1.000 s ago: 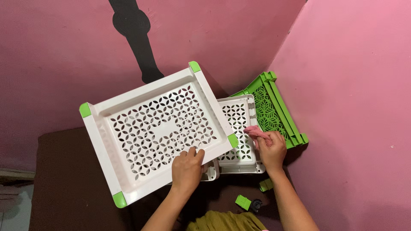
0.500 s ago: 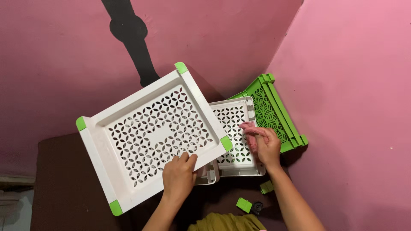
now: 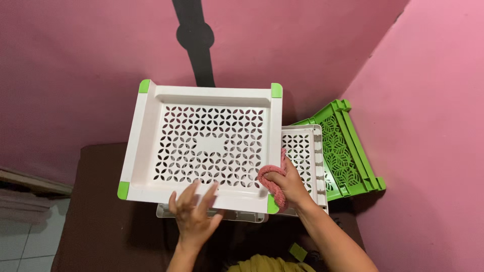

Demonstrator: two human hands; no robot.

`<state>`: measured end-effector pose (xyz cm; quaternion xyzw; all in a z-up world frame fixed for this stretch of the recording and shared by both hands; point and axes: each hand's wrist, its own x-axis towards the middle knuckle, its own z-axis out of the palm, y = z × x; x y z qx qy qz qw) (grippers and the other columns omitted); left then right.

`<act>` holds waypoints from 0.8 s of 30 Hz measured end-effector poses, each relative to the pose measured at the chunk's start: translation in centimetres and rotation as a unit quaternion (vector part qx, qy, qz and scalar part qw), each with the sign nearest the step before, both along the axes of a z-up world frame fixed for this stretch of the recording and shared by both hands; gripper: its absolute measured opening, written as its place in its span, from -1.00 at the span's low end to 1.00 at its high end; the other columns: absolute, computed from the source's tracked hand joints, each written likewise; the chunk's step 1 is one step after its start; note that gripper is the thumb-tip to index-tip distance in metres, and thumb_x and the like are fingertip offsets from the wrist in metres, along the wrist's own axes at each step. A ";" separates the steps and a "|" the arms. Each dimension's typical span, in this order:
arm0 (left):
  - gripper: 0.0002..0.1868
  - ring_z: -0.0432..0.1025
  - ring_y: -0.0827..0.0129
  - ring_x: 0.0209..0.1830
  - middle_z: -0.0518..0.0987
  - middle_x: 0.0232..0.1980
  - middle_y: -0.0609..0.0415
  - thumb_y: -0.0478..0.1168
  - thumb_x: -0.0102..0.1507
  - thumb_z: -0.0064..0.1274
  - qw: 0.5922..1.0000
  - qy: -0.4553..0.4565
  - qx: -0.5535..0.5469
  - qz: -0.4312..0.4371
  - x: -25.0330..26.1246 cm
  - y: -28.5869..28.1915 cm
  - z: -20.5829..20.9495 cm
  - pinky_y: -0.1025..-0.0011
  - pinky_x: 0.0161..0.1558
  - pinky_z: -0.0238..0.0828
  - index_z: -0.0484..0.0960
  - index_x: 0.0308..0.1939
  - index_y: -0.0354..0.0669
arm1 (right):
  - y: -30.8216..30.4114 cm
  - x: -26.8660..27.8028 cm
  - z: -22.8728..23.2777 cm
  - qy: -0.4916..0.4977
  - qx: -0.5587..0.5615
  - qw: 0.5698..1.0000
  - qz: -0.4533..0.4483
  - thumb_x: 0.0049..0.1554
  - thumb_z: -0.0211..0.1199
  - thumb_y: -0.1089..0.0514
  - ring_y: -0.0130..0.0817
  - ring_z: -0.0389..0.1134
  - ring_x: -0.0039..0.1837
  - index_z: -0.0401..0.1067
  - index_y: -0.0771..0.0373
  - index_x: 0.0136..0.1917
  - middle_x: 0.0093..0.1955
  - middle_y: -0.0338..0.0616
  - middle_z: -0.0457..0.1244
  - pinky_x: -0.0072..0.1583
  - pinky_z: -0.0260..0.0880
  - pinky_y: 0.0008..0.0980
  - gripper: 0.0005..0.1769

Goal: The person disassembles a green and white plastic storage unit by removing wheels and separating the panels. They then wipe the inside of the white panels with a pink cloth.

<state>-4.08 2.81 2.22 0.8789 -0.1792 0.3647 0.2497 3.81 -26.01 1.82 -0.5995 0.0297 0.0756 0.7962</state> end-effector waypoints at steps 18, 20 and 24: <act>-0.16 0.41 0.17 0.19 0.42 0.22 -0.10 -0.46 0.03 0.02 0.625 0.067 -0.778 -0.008 -1.0 -1.9 -1.2 0.23 0.21 0.39 0.13 0.41 -0.18 | 9.6 -5.2 2.6 -0.238 -0.112 0.965 0.021 0.08 0.32 0.09 -0.27 0.44 -0.14 0.54 0.16 0.02 -0.18 -0.07 0.35 -0.07 0.55 -0.26 -0.77; -0.19 0.42 0.15 0.14 0.45 0.20 -0.13 -0.47 0.04 0.01 0.638 0.043 -0.769 -0.015 -1.0 -2.5 -1.6 0.26 0.19 0.37 0.20 0.40 -0.26 | 10.3 -6.0 3.6 -0.445 -0.349 0.823 0.047 -0.05 0.45 0.06 -0.23 0.37 -0.20 0.66 0.14 -0.04 -0.24 -0.03 0.25 -0.15 0.45 -0.30 -0.71; -0.16 0.45 0.11 0.07 0.47 0.13 -0.13 -0.48 -0.04 -0.03 0.593 0.078 -0.798 -0.069 -1.9 -2.5 -2.9 0.21 0.10 0.44 0.22 0.38 -0.25 | 10.7 -4.2 4.3 -0.493 -0.405 0.767 -0.073 0.04 0.46 0.04 -0.34 0.40 -0.23 0.64 0.02 0.01 -0.21 -0.20 0.29 -0.09 0.53 -0.34 -0.76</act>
